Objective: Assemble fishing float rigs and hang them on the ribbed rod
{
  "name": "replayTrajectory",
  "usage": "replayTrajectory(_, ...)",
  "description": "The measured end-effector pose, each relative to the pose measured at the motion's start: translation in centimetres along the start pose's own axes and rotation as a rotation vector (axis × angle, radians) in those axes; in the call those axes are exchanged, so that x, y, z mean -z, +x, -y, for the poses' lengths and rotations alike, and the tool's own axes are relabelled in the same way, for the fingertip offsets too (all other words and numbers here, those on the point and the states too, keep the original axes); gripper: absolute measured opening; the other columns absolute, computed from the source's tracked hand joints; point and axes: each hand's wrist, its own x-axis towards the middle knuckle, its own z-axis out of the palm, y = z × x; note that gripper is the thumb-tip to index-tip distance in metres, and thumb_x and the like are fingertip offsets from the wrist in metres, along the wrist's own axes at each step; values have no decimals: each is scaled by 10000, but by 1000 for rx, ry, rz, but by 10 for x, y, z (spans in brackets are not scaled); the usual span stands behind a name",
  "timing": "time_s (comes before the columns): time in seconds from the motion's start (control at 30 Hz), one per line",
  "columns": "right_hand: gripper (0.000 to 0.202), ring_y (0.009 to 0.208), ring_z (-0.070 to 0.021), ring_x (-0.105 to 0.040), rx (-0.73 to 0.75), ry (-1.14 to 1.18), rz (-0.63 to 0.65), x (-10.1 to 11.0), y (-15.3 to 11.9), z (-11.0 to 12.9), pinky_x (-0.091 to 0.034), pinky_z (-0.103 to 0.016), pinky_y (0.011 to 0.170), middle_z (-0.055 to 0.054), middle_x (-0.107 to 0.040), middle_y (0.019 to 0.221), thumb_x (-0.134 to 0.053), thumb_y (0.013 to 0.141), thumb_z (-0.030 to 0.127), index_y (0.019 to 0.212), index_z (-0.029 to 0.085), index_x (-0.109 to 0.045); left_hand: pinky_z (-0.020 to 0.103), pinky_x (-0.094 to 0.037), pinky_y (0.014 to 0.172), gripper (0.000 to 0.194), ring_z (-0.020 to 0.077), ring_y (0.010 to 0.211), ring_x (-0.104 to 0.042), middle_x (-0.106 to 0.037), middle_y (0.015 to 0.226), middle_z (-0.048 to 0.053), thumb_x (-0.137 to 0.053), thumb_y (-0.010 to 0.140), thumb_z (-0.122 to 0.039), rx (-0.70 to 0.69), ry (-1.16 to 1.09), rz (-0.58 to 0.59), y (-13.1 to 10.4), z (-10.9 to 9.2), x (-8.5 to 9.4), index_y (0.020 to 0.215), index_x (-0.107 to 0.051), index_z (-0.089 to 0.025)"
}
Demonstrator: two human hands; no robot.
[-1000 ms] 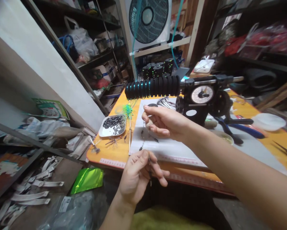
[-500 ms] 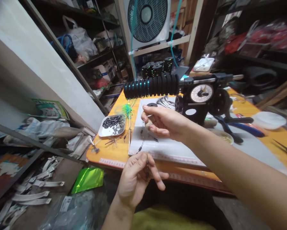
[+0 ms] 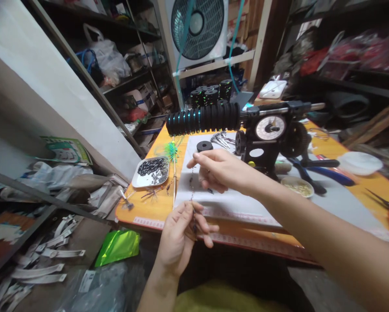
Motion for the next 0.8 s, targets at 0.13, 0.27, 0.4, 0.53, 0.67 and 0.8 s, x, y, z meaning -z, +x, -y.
replayTrajectory(0.13,159,339,-25,-398,182,-154,-273,2,-9,1,-253,-153,338,46,-570,497,-655,908,285,927,131,-688,282,-604,677,344,126,511,-705,-731,731,-10,-674,913,-341,-92,148,-93,3,-2,7,1189,-604,-148)
replayTrajectory(0.27,253,338,-43,-397,246,-215,-325,3,1,1,-270,-182,344,47,-571,483,-654,899,305,1059,116,-703,270,-584,643,328,138,585,-721,-736,889,42,-608,950,-301,-115,264,-108,2,0,12,1240,-579,-150)
replayTrajectory(0.4,396,301,-57,-371,245,-184,-290,-3,27,-6,-237,-209,315,40,-566,482,-629,893,442,1075,96,-697,252,-559,622,315,127,619,-707,-706,954,55,-572,967,-311,-130,362,-114,-2,1,14,1250,-572,-173)
replayTrajectory(0.53,359,331,-50,-380,308,-148,-401,-9,35,-9,-244,-204,335,47,-545,488,-682,850,463,950,118,-694,294,-581,700,389,145,749,-706,-642,1189,111,-539,980,-344,-132,546,-161,-9,-2,16,1347,-507,-218)
replayTrajectory(0.67,259,363,-43,-394,285,-107,-360,-5,15,-4,-266,-193,353,42,-557,523,-721,826,412,826,160,-658,436,-562,916,561,246,1027,-681,-486,1490,169,-491,994,-349,-142,917,-187,-22,-8,18,1526,-331,-266)
replayTrajectory(0.8,297,356,-41,-368,140,-33,-164,2,-11,1,-220,-177,340,48,-507,492,-676,863,448,758,172,-642,531,-382,1145,616,343,1416,-428,-327,1622,166,-440,999,-311,-190,1338,-117,-31,-19,13,1573,-264,-173)
